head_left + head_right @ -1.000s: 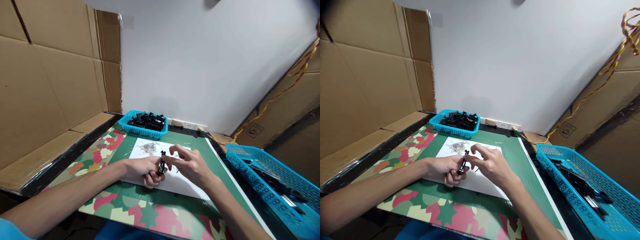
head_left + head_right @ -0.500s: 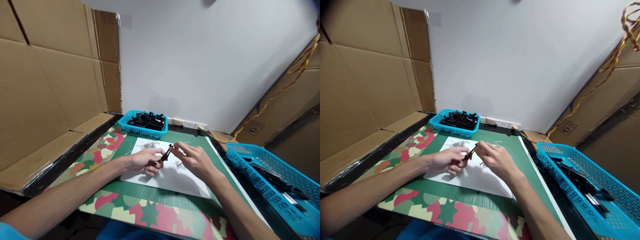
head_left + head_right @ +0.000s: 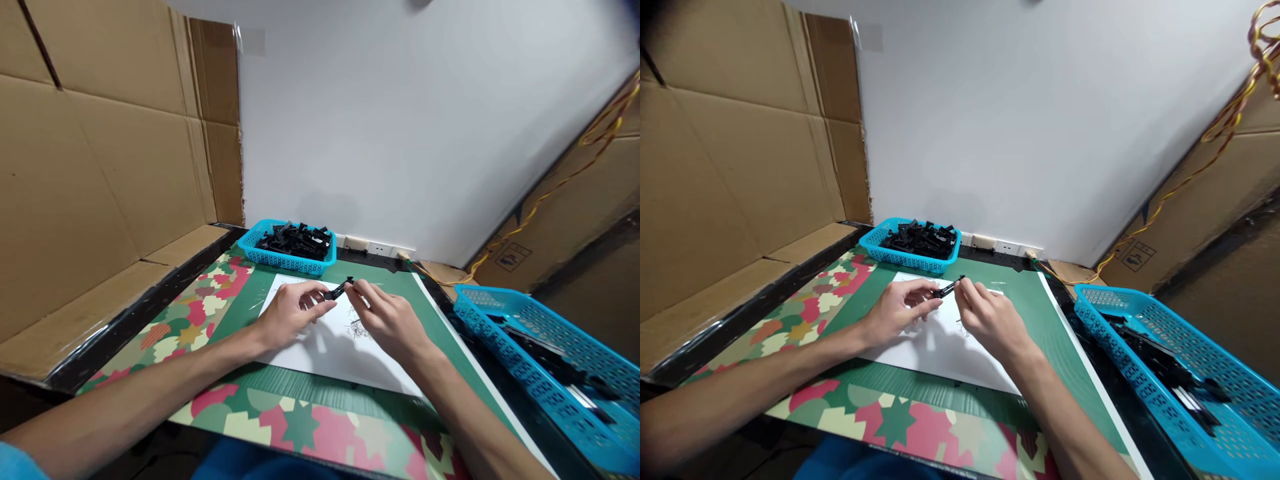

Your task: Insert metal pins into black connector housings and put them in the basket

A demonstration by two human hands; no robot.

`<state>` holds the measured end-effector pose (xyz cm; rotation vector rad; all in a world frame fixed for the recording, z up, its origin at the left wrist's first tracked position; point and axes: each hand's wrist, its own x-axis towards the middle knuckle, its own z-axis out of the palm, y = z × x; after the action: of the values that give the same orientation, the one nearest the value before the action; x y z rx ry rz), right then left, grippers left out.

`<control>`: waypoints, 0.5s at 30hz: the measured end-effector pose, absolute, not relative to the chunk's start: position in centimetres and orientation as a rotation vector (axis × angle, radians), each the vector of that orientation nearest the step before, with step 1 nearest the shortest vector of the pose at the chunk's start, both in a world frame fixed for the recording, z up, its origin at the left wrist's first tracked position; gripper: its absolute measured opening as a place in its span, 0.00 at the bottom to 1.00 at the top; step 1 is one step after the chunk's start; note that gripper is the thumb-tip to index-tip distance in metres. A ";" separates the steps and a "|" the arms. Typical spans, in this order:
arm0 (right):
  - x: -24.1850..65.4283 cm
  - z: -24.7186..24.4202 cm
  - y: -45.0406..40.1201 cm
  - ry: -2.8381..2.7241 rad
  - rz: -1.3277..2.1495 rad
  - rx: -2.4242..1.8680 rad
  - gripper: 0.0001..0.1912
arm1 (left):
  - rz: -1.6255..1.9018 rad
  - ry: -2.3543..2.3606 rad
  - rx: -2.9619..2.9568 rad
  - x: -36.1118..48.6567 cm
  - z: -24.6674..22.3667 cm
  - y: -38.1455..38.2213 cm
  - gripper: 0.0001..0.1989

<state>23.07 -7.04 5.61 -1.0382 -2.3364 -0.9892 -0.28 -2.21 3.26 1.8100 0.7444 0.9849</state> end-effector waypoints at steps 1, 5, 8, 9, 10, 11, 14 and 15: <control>22.9 5.5 -7.1 -2.335 -0.982 -1.038 0.17 | 1.018 0.761 1.820 -0.2 3.3 -2.2 0.18; 22.6 5.4 -7.2 -2.339 -0.981 -1.025 0.16 | 1.099 0.806 1.845 -0.1 3.2 -2.2 0.16; 22.5 5.4 -7.3 -2.341 -1.001 -1.037 0.16 | 1.128 0.836 1.850 -0.2 3.2 -2.2 0.15; 22.5 5.4 -7.3 -2.341 -1.013 -1.050 0.16 | 1.133 0.845 1.850 -0.2 3.1 -2.2 0.15; 22.6 5.3 -7.2 -2.343 -1.021 -1.066 0.16 | 1.133 0.852 1.848 -0.2 3.1 -2.2 0.15; 22.7 5.3 -7.2 -2.343 -1.020 -1.085 0.16 | 1.129 0.856 1.844 -0.3 3.1 -2.2 0.15; 23.2 5.4 -7.0 -2.341 -0.905 -1.124 0.11 | 1.094 0.852 1.816 -0.3 2.8 -2.0 0.17; 23.4 5.4 -6.9 -2.333 -0.823 -1.128 0.11 | 1.076 0.845 1.805 -0.3 2.7 -1.9 0.18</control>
<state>23.41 -6.91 5.44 -1.1280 -2.3331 -0.8226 -0.29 -1.92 2.70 1.8050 0.8455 1.0765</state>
